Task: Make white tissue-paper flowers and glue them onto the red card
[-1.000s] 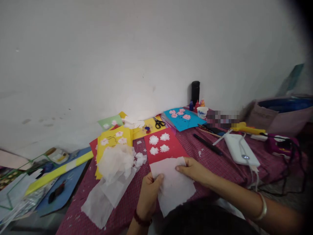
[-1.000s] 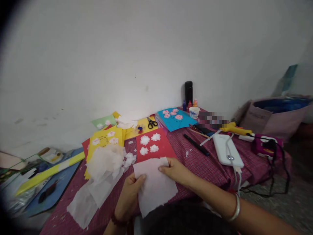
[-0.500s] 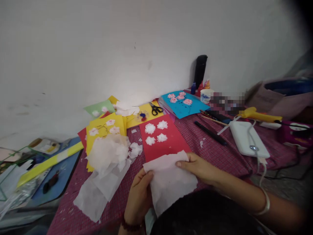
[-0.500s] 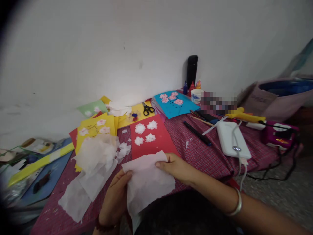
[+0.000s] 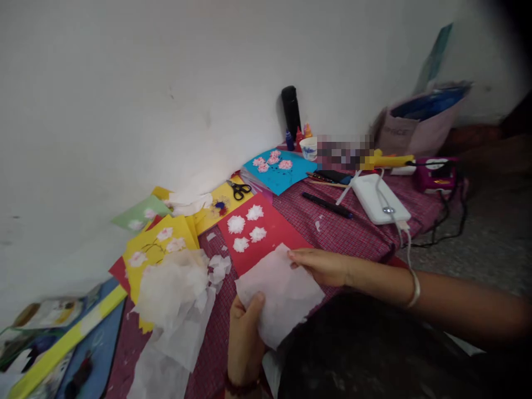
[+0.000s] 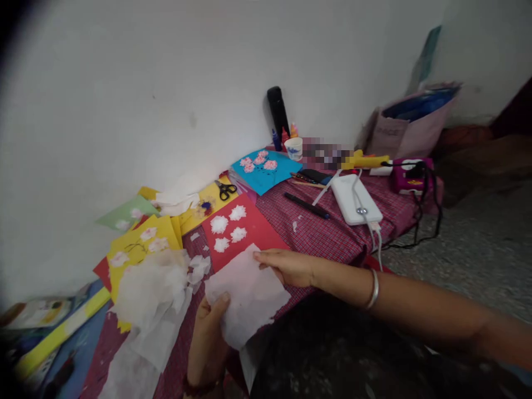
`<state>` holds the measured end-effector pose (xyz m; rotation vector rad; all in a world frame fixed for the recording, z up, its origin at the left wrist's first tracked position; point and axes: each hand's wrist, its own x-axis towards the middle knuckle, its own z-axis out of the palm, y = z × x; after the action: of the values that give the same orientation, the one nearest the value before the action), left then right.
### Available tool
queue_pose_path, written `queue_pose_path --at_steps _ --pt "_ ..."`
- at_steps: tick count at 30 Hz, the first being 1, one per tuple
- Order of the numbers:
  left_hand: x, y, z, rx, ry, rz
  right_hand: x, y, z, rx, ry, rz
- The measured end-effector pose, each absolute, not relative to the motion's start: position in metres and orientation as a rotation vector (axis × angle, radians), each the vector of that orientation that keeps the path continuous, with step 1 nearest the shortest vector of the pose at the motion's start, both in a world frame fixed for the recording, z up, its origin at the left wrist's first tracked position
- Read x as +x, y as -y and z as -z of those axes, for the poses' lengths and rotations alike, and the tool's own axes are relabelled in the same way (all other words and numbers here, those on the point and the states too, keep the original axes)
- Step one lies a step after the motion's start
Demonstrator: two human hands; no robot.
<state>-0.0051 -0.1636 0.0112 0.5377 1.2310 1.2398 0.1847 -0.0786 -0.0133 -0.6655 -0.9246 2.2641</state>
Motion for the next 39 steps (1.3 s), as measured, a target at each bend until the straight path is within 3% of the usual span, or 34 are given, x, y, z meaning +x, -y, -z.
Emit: queue_pose_path --at_steps 6,17,29,39 --pt "0.029 0.17 -0.006 0.524 -1.25 -1.699 0.172 0.099 0.007 -0.434 0.856 -2.224" --pt "0.002 0.172 -0.004 0.529 -0.826 -1.15 0.196 0.094 -0.004 -0.655 1.165 -2.104" --pt "-0.016 0.164 -0.005 0.874 -1.319 -1.122 0.207 0.072 0.0 -0.982 1.515 -1.681" --pt "-0.016 0.161 0.001 0.863 -1.227 -1.099 0.197 0.08 -0.006 -0.865 1.574 -1.835"
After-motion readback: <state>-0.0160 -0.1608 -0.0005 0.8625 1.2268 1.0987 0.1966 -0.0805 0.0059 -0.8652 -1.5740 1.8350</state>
